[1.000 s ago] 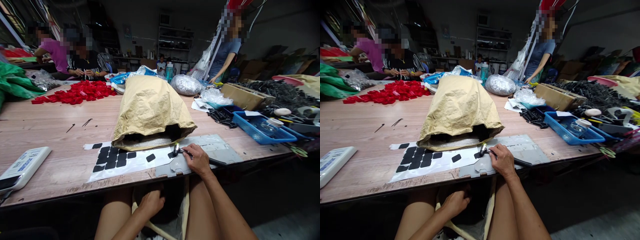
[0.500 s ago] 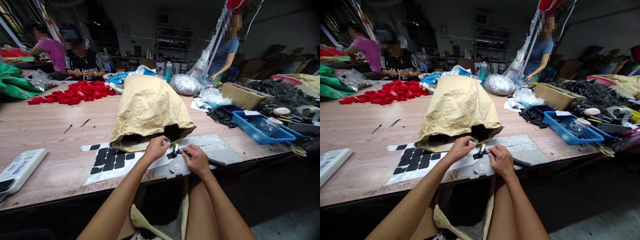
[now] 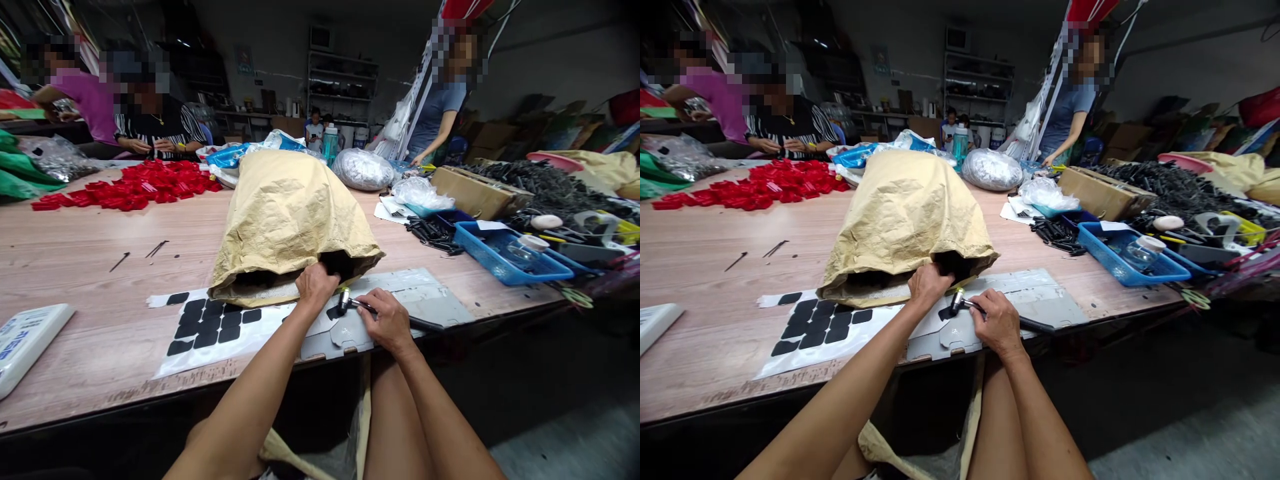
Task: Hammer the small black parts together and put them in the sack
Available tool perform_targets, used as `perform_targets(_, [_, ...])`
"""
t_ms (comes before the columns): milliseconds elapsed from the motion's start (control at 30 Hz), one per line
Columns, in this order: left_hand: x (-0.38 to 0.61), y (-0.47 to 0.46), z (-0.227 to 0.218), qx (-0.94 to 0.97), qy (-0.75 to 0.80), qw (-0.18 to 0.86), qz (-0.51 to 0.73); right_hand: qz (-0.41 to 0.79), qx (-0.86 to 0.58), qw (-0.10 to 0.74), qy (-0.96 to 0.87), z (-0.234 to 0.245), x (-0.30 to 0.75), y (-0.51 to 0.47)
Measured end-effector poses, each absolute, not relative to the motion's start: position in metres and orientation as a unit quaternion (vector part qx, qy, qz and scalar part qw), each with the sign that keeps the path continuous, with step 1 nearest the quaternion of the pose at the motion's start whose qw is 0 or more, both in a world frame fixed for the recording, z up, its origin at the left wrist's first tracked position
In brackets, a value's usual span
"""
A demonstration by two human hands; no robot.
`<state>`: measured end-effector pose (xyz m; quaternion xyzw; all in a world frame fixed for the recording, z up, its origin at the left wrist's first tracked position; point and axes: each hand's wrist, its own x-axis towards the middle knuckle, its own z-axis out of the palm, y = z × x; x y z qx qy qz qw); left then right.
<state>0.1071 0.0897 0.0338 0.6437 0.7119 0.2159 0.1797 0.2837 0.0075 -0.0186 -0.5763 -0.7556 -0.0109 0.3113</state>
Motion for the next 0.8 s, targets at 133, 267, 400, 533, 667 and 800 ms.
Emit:
perform_targets(133, [0.073, 0.063, 0.039, 0.715, 0.64, 0.151, 0.238, -0.013, -0.576, 0.311, -0.756, -0.02, 0.284, 0.008])
perform_targets(267, [0.031, 0.027, 0.035, 0.766, 0.576, 0.146, 0.246, -0.015, -0.578, 0.311, -0.754, -0.02, 0.284, 0.008])
perform_targets(400, [0.008, 0.002, 0.021, 0.783, 0.549, 0.178, 0.23, -0.022, -0.577, 0.31, -0.755, -0.02, 0.284, 0.008])
perform_targets(533, [0.005, -0.004, 0.005, 0.791, 0.507, 0.195, 0.281, -0.037, -0.571, 0.31, -0.759, -0.021, 0.284, 0.008])
perform_targets(667, [0.004, 0.001, -0.004, 0.789, 0.484, 0.216, 0.309, -0.048, -0.547, 0.296, -0.782, -0.021, 0.287, 0.009])
perform_targets(800, [0.001, 0.004, -0.004, 0.785, 0.482, 0.239, 0.308, -0.052, -0.517, 0.296, -0.802, -0.014, 0.286, 0.007])
